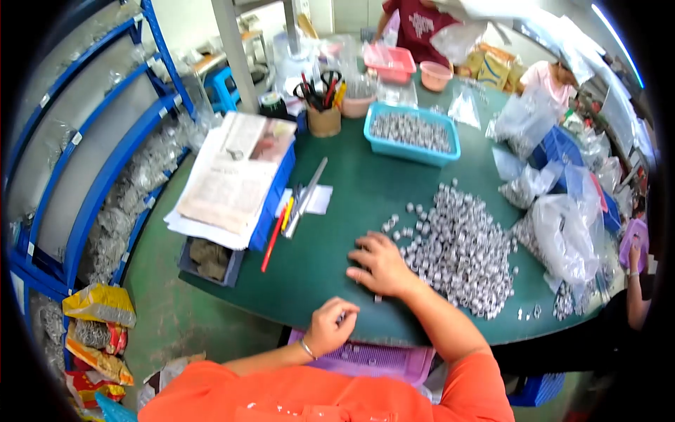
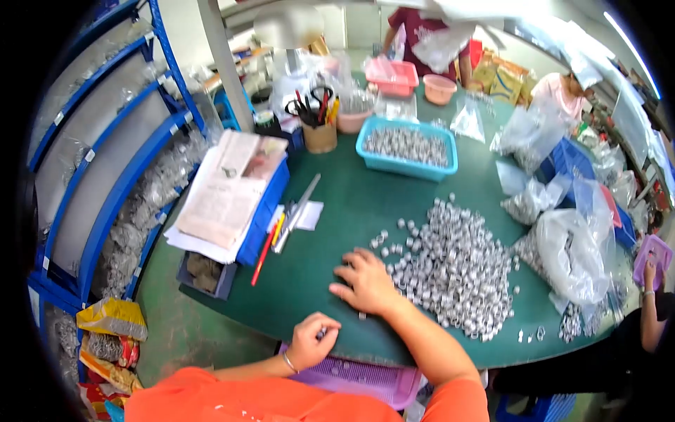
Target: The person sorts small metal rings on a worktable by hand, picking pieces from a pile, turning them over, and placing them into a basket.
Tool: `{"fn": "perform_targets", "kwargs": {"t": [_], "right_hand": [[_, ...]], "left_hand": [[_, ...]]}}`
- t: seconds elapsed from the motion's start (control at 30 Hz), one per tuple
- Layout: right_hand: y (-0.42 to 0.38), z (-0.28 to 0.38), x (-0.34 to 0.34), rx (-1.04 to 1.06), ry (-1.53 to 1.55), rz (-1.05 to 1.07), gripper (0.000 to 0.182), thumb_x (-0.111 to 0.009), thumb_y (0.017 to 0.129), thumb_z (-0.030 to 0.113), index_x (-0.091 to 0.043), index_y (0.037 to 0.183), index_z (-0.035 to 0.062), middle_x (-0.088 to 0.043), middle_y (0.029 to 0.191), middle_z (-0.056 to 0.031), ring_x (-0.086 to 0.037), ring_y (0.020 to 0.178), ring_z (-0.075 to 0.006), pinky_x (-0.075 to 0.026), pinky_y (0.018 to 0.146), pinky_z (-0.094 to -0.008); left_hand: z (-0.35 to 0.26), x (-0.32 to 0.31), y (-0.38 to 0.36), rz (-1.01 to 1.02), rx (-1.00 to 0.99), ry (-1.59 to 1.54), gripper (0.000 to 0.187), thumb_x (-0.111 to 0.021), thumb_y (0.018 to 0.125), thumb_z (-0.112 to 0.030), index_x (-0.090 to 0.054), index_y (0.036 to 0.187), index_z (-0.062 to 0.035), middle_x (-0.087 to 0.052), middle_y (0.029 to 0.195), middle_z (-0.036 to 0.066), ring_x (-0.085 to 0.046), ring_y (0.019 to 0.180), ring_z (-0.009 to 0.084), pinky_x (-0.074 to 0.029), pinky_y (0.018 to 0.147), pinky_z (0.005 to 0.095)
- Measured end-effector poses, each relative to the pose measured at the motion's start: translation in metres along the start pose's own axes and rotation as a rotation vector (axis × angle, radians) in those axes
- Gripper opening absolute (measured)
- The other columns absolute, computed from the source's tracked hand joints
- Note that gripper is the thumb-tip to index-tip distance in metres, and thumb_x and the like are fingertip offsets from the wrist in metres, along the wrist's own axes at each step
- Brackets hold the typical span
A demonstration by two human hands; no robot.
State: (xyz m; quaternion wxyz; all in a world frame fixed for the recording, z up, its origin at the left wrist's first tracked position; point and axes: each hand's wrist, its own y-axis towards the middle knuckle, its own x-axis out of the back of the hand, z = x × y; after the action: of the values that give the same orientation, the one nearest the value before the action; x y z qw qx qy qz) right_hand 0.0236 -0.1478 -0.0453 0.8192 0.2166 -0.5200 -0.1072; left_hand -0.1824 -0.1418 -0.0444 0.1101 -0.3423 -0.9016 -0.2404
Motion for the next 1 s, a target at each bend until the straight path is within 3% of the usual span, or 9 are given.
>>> {"fn": "perform_targets", "kwargs": {"t": [0.13, 0.33, 0.4, 0.53, 0.67, 0.77, 0.87, 0.93, 1.0], "right_hand": [[-0.01, 0.013, 0.021, 0.028, 0.06, 0.08, 0.034, -0.069, 0.077, 0.035, -0.068, 0.098, 0.0096, -0.059, 0.109, -0.0106, -0.052, 0.109, -0.0353, -0.045, 0.087, -0.0459], [-0.04, 0.02, 0.03, 0.094, 0.074, 0.077, 0.03, -0.072, 0.071, 0.022, -0.067, 0.098, 0.0089, -0.06, 0.105, -0.0106, -0.054, 0.103, -0.0341, -0.046, 0.086, -0.0417], [-0.047, 0.023, 0.033, 0.119, 0.05, 0.062, 0.03, -0.073, 0.07, 0.02, -0.067, 0.097, 0.0082, -0.059, 0.105, -0.0109, -0.053, 0.104, -0.0346, -0.046, 0.086, -0.0433], [-0.057, 0.019, 0.04, 0.146, 0.082, 0.089, 0.031, -0.069, 0.072, 0.018, -0.065, 0.1, 0.0061, -0.059, 0.104, -0.0123, -0.055, 0.102, -0.0338, -0.045, 0.087, -0.0438], [-0.08, 0.034, 0.055, 0.007, -0.035, -0.118, 0.028, -0.066, 0.074, 0.009, -0.064, 0.102, 0.0043, -0.061, 0.106, -0.0131, -0.056, 0.1, -0.0337, -0.044, 0.089, -0.0431], [-0.105, 0.045, 0.048, -0.152, 0.128, -0.069, 0.022, -0.061, 0.079, 0.002, -0.064, 0.101, 0.0014, -0.061, 0.107, -0.013, -0.056, 0.1, -0.0337, -0.044, 0.089, -0.0416], [-0.127, 0.054, 0.052, -0.362, 0.067, -0.289, 0.023, -0.057, 0.08, -0.005, -0.064, 0.102, 0.0007, -0.061, 0.107, -0.0147, -0.057, 0.099, -0.0312, -0.044, 0.088, -0.0361], [-0.136, 0.064, 0.051, -0.587, 0.162, -0.408, 0.021, -0.061, 0.078, -0.007, -0.064, 0.098, 0.0006, -0.059, 0.095, -0.0137, -0.058, 0.084, -0.027, -0.048, 0.072, -0.0316], [-0.142, 0.069, 0.046, -0.588, 0.108, -0.36, 0.02, -0.065, 0.076, -0.005, -0.064, 0.095, 0.0007, -0.058, 0.091, -0.0129, -0.058, 0.081, -0.026, -0.048, 0.068, -0.0312]], "left_hand": [[-0.004, 0.0, 0.006, 0.003, 0.102, -0.056, 0.008, -0.064, 0.078, -0.001, -0.062, 0.086, -0.0016, -0.056, 0.074, 0.008, -0.057, 0.063, 0.0186, -0.046, 0.056, 0.0274], [0.004, -0.002, 0.033, 0.127, 0.119, 0.278, 0.033, -0.067, 0.077, -0.009, -0.052, 0.105, -0.0035, -0.051, 0.078, 0.008, -0.055, 0.068, 0.0251, -0.047, 0.061, 0.0363], [0.004, 0.0, 0.038, 0.254, 0.046, 0.375, 0.024, -0.066, 0.078, -0.016, -0.057, 0.099, -0.0067, -0.055, 0.082, 0.01, -0.058, 0.075, 0.0281, -0.048, 0.065, 0.0389], [0.017, -0.004, 0.033, 0.241, -0.148, 0.45, 0.02, -0.064, 0.079, -0.015, -0.06, 0.097, -0.008, -0.056, 0.085, 0.011, -0.059, 0.08, 0.0311, -0.049, 0.067, 0.0405], [0.012, 0.003, 0.027, 0.283, -0.056, 0.377, 0.015, -0.065, 0.077, -0.011, -0.063, 0.091, -0.0075, -0.055, 0.08, 0.011, -0.058, 0.075, 0.0298, -0.048, 0.066, 0.0371], [0.007, 0.0, 0.018, 0.192, -0.165, 0.351, 0.011, -0.065, 0.075, -0.005, -0.062, 0.086, -0.0061, -0.054, 0.075, 0.009, -0.056, 0.07, 0.0275, -0.046, 0.063, 0.0365], [0.009, -0.003, 0.012, 0.115, -0.189, 0.318, 0.01, -0.066, 0.073, -0.001, -0.063, 0.082, -0.0047, -0.054, 0.072, 0.009, -0.055, 0.066, 0.0268, -0.044, 0.061, 0.0356], [0.012, -0.004, 0.012, 0.066, -0.18, 0.271, 0.011, -0.065, 0.072, 0.003, -0.064, 0.081, -0.0038, -0.053, 0.067, 0.007, -0.053, 0.06, 0.0229, -0.042, 0.057, 0.0324], [0.014, -0.004, 0.011, 0.061, -0.162, 0.245, 0.011, -0.065, 0.072, 0.004, -0.064, 0.081, -0.0033, -0.053, 0.067, 0.007, -0.052, 0.058, 0.0214, -0.042, 0.056, 0.0314]]}}
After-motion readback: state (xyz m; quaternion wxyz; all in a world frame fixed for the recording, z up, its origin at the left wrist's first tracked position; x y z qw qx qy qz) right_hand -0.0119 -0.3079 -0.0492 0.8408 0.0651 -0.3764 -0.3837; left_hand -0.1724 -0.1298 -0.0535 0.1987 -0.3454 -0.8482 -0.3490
